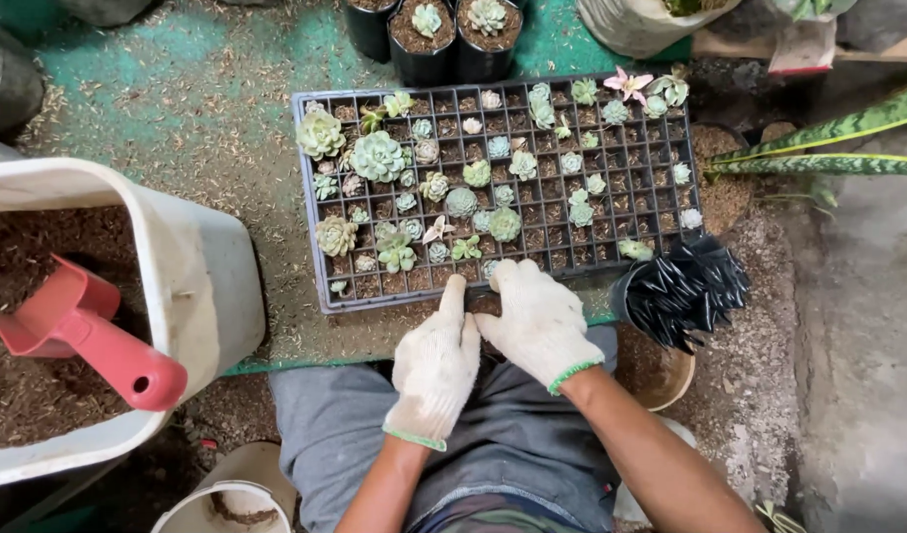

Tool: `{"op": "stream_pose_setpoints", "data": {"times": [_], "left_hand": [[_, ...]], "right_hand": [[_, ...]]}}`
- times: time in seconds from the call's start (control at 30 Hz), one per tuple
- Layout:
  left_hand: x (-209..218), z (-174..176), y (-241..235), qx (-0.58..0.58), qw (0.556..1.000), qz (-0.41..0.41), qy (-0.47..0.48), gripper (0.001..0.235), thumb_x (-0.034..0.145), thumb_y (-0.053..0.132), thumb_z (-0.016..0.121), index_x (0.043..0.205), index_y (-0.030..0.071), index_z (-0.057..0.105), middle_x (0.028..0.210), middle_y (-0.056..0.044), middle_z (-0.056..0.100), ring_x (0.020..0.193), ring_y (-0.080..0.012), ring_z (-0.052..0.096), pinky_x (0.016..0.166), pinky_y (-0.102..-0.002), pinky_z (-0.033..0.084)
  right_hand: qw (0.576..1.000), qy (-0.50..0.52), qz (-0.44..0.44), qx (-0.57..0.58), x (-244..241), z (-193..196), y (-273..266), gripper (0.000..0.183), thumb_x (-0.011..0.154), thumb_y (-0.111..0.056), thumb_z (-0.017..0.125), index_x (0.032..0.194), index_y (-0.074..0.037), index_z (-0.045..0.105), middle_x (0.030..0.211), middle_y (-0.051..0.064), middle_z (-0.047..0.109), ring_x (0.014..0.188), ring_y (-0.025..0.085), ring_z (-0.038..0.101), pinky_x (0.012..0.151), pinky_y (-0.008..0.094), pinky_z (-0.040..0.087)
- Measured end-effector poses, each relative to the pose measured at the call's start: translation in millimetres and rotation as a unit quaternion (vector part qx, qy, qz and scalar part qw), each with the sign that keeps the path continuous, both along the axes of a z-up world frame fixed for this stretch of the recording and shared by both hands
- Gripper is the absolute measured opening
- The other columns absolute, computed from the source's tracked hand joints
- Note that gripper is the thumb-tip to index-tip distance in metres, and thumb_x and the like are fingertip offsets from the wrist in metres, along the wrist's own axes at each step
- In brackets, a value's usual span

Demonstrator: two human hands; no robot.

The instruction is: The person is potting small succulent plants into a multi-cell tray. They use a red scoop to transfer soil from a white bucket into the tray cells and then use their gloved hands to press the soil down around the plants.

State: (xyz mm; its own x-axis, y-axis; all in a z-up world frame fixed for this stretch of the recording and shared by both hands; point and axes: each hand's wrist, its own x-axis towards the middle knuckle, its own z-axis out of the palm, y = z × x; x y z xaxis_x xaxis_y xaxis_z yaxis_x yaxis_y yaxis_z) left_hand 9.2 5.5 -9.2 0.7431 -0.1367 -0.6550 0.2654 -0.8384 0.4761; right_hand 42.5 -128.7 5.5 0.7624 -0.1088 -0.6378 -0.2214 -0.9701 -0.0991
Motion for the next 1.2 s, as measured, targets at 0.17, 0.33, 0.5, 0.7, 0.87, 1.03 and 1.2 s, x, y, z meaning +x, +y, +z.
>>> {"op": "stream_pose_setpoints", "data": {"times": [0.17,0.33,0.5,0.7,0.87,1.03,1.2], "left_hand": [[0.0,-0.5,0.8,-0.017,1.0,-0.018,-0.014,0.058,0.104,0.033,0.038,0.16,0.03,0.027,0.107,-0.016,0.074,0.104,-0.038,0.073,0.092,-0.054,0.06],[7.0,4.3,1.4,-0.004,0.999,0.013,0.04,0.054,0.103,0.041,0.034,0.157,0.04,0.03,0.117,-0.01,0.073,0.112,-0.0352,0.07,0.095,-0.053,0.059],[1.5,4.3,2.0,0.051,0.992,0.027,0.112,0.074,0.096,0.058,0.045,0.162,0.031,0.026,0.13,-0.008,0.068,0.113,-0.0359,0.069,0.089,-0.057,0.059],[2.3,0.1,-8.2,0.027,0.991,0.059,0.116,0.059,0.103,0.038,0.043,0.16,0.036,0.028,0.129,-0.009,0.069,0.117,-0.0377,0.067,0.092,-0.06,0.058],[-1.0,3.9,-7.2,0.023,0.991,0.064,0.113,0.056,0.103,0.039,0.04,0.158,0.038,0.029,0.127,-0.01,0.07,0.117,-0.0375,0.067,0.092,-0.059,0.058],[-11.0,10.0,-8.9,-0.01,0.989,0.095,0.11,0.059,0.104,0.036,0.038,0.161,0.038,0.025,0.125,-0.013,0.07,0.12,-0.0395,0.066,0.096,-0.06,0.056],[-12.7,6.6,-7.1,-0.021,0.99,0.101,0.095,0.058,0.104,0.037,0.038,0.161,0.041,0.024,0.125,-0.01,0.071,0.12,-0.0347,0.067,0.098,-0.058,0.057]], "right_hand": [[0.999,-0.014,0.028,0.009,-4.3,-11.3,1.1,0.037,0.083,-0.039,0.067,0.113,-0.02,0.055,0.108,0.008,0.063,0.111,0.035,0.069,0.093,0.054,0.057],[0.999,-0.026,0.039,0.026,-2.5,-1.5,-8.5,0.041,0.081,-0.044,0.068,0.113,-0.022,0.055,0.11,0.008,0.063,0.114,0.034,0.068,0.094,0.054,0.057],[0.996,0.019,-0.079,0.041,-17.1,14.5,-27.1,0.042,0.085,-0.043,0.068,0.12,-0.022,0.061,0.104,0.005,0.07,0.114,0.027,0.07,0.099,0.047,0.054],[0.997,0.009,-0.056,0.056,-19.3,2.6,-29.4,0.04,0.081,-0.047,0.067,0.11,-0.02,0.063,0.101,0.008,0.072,0.111,0.031,0.07,0.098,0.049,0.055],[0.999,0.0,-0.015,0.032,-14.0,-0.8,-30.0,0.044,0.083,-0.051,0.066,0.118,-0.024,0.06,0.11,0.006,0.072,0.113,0.029,0.07,0.099,0.048,0.055],[0.998,0.022,0.049,0.014,-14.0,14.1,-17.1,0.065,0.078,-0.059,0.07,0.129,-0.022,0.051,0.119,0.009,0.064,0.116,0.034,0.067,0.099,0.053,0.055],[0.99,0.007,0.131,-0.05,-10.9,10.1,-2.5,0.062,0.078,-0.047,0.074,0.124,-0.014,0.049,0.111,0.011,0.058,0.112,0.037,0.064,0.091,0.054,0.055]]}}
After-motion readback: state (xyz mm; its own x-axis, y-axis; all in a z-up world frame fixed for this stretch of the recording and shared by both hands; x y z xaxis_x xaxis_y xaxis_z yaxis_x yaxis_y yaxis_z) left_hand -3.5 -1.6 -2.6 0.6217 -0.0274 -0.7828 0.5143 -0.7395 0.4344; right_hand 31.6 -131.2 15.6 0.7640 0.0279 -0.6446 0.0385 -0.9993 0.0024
